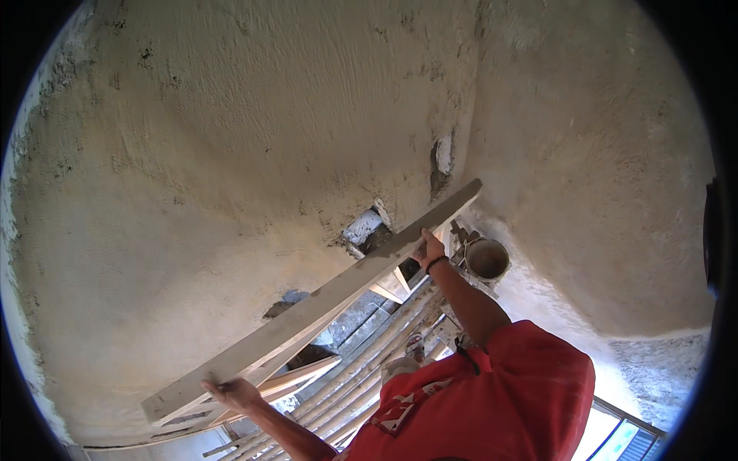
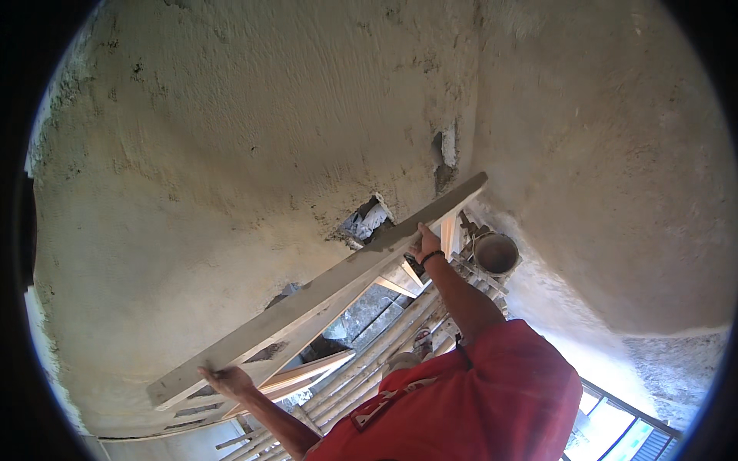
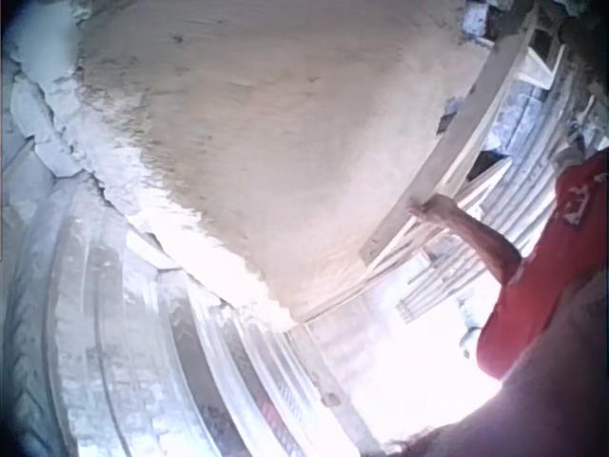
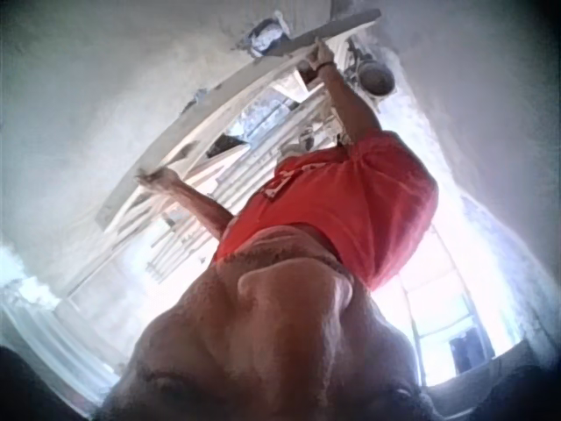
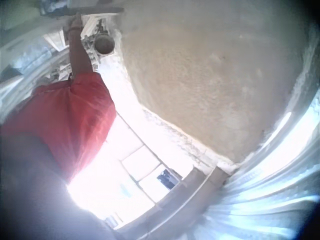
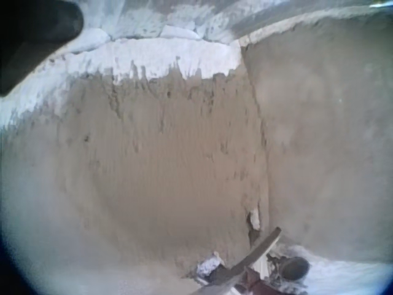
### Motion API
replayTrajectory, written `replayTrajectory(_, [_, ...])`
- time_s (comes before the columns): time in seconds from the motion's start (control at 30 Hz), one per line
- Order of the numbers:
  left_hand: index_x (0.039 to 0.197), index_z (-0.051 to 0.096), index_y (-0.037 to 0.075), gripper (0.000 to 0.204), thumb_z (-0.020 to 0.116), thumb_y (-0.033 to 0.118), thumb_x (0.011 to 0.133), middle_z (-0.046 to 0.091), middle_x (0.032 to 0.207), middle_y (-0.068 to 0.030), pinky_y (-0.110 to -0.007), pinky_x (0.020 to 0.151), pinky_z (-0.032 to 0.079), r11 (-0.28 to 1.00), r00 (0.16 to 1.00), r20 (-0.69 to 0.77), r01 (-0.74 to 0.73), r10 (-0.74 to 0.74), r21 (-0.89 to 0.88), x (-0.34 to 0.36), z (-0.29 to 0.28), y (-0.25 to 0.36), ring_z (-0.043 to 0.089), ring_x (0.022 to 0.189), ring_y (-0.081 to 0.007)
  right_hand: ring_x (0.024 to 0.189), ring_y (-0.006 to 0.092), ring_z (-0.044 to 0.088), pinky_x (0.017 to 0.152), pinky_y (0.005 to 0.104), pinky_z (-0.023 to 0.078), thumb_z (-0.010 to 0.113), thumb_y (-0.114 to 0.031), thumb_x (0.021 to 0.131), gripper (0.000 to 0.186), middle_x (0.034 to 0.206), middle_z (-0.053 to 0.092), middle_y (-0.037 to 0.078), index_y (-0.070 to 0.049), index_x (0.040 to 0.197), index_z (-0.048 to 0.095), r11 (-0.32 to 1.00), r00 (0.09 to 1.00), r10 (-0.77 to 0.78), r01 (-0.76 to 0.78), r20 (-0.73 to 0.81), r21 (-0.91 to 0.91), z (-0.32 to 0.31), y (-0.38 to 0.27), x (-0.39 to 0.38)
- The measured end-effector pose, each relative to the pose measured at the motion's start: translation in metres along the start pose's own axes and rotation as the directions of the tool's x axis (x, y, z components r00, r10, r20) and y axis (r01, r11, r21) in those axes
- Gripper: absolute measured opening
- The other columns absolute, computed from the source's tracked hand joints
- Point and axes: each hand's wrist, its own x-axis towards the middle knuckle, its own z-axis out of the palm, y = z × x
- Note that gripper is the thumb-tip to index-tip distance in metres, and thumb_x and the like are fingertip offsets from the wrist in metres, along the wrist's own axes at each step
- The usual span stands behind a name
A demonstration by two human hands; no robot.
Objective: The person applies wet plaster mix to a wall section from a bucket using a trowel, and uses a long wooden leveling board to level and smooth out the wet plaster across the surface.
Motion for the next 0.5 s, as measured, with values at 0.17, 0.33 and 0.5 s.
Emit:
replayTrajectory(0.17, [0.111, 0.054, -0.006, 0.048, 0.054, 0.035, 0.085, 0.050, 0.118, -0.0171, -0.028, 0.077, 0.046, 0.944, 0.981, -0.150, -0.072, 0.126, 0.323, 0.042, -0.034, -0.071, 0.053, 0.099, -0.0212, 0.101, 0.0289, 0.052, 0.081, 0.0494, 0.045, 0.059, -0.029, 0.083, 0.034, 0.107, 0.052, 0.010, -0.010, 0.110, 0.051, 0.988, 0.975, -0.144, 0.151, 0.172, -0.030, 0.079, -0.042, 0.010])
replayTrajectory(0.33, [0.109, 0.055, -0.006, 0.047, 0.052, 0.036, 0.087, 0.057, 0.088, -0.0089, -0.027, 0.057, 0.040, 0.960, 0.983, -0.180, 0.080, -0.032, 0.267, 0.076, 0.000, -0.066, 0.052, 0.073, -0.0165, 0.085, 0.0313, 0.058, 0.072, 0.0499, 0.050, 0.063, -0.026, 0.079, 0.040, 0.102, 0.054, 0.014, -0.006, 0.111, 0.048, 0.975, 0.977, -0.191, 0.200, 0.093, -0.096, 0.116, -0.038, 0.011])
replayTrajectory(0.5, [0.108, 0.056, -0.005, 0.043, 0.055, 0.031, 0.086, 0.057, 0.093, -0.0083, -0.026, 0.063, 0.042, 0.979, 0.992, -0.126, 0.020, 0.005, 0.202, 0.115, -0.007, -0.067, 0.053, 0.077, -0.0165, 0.086, 0.0305, 0.058, 0.072, 0.0495, 0.051, 0.059, -0.031, 0.082, 0.044, 0.104, 0.054, 0.013, -0.005, 0.114, 0.046, 0.973, 0.966, -0.212, 0.223, 0.150, -0.060, 0.147, -0.033, 0.003])
